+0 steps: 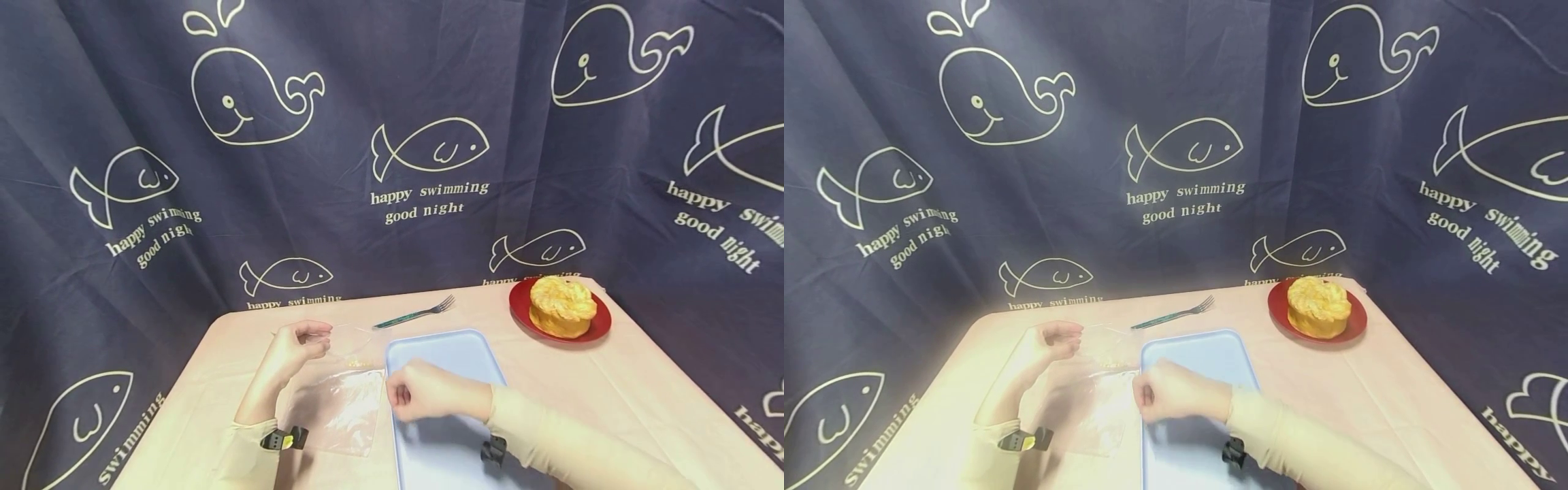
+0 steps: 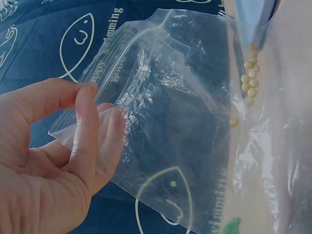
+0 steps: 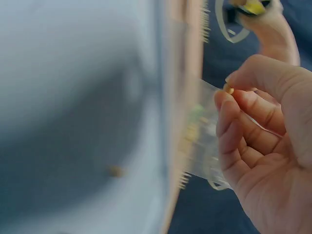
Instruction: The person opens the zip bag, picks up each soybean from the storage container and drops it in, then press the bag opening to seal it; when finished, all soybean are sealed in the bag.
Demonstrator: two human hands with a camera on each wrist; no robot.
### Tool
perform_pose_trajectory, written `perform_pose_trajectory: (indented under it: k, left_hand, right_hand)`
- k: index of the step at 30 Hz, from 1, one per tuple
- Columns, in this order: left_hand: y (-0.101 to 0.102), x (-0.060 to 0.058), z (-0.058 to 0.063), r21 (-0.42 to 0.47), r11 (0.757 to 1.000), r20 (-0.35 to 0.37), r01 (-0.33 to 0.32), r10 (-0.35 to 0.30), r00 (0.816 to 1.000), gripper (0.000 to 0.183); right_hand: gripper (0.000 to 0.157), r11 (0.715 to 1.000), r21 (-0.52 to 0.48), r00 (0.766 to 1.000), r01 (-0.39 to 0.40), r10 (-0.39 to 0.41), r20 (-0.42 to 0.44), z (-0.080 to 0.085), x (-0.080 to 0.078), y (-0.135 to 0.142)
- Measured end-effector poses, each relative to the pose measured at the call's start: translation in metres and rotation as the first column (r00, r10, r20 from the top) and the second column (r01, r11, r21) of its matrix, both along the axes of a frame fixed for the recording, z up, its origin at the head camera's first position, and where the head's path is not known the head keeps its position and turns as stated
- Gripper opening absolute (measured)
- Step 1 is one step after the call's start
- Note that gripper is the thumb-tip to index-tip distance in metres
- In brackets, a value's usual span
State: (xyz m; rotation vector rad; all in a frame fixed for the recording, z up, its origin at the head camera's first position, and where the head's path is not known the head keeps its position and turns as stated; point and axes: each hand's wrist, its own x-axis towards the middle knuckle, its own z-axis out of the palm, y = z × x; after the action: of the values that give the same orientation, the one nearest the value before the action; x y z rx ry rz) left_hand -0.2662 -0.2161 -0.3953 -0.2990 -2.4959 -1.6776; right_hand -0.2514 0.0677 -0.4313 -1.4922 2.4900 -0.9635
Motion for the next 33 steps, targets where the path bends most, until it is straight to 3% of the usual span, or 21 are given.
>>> perform_pose_trajectory:
  k: [6,11,16,21,28,33]
  left_hand:
    - [0.000,0.003,0.002,0.013,1.000,-0.001,0.007,-0.007,1.000,0.036]
    - [-0.002,0.001,0.000,0.017,1.000,-0.009,0.014,-0.014,1.000,0.035]
    - [-0.001,-0.001,-0.001,0.023,0.999,-0.006,0.026,-0.026,1.000,0.036]
    - [0.000,-0.003,-0.002,0.029,0.999,0.002,0.033,-0.033,0.999,0.036]
    - [0.000,-0.003,-0.002,0.029,0.999,0.000,0.032,-0.032,0.999,0.037]
    - [0.000,-0.001,-0.001,0.027,0.999,0.001,0.033,-0.033,0.999,0.038]
  right_hand:
    - [0.020,0.986,-0.126,0.989,0.106,-0.117,-0.086,0.041,-0.024,-0.015]
    - [0.017,0.964,-0.167,0.962,0.205,-0.231,-0.149,0.057,-0.043,-0.029]
    - [0.016,0.949,-0.118,0.937,0.292,-0.308,-0.165,0.055,-0.058,-0.038]
    - [0.017,0.941,-0.082,0.926,0.329,-0.338,-0.168,0.047,-0.067,-0.040]
    - [0.016,0.942,-0.107,0.932,0.317,-0.331,-0.151,0.043,-0.069,-0.037]
    - [0.010,0.938,-0.147,0.942,0.314,-0.327,-0.073,0.044,-0.070,-0.021]
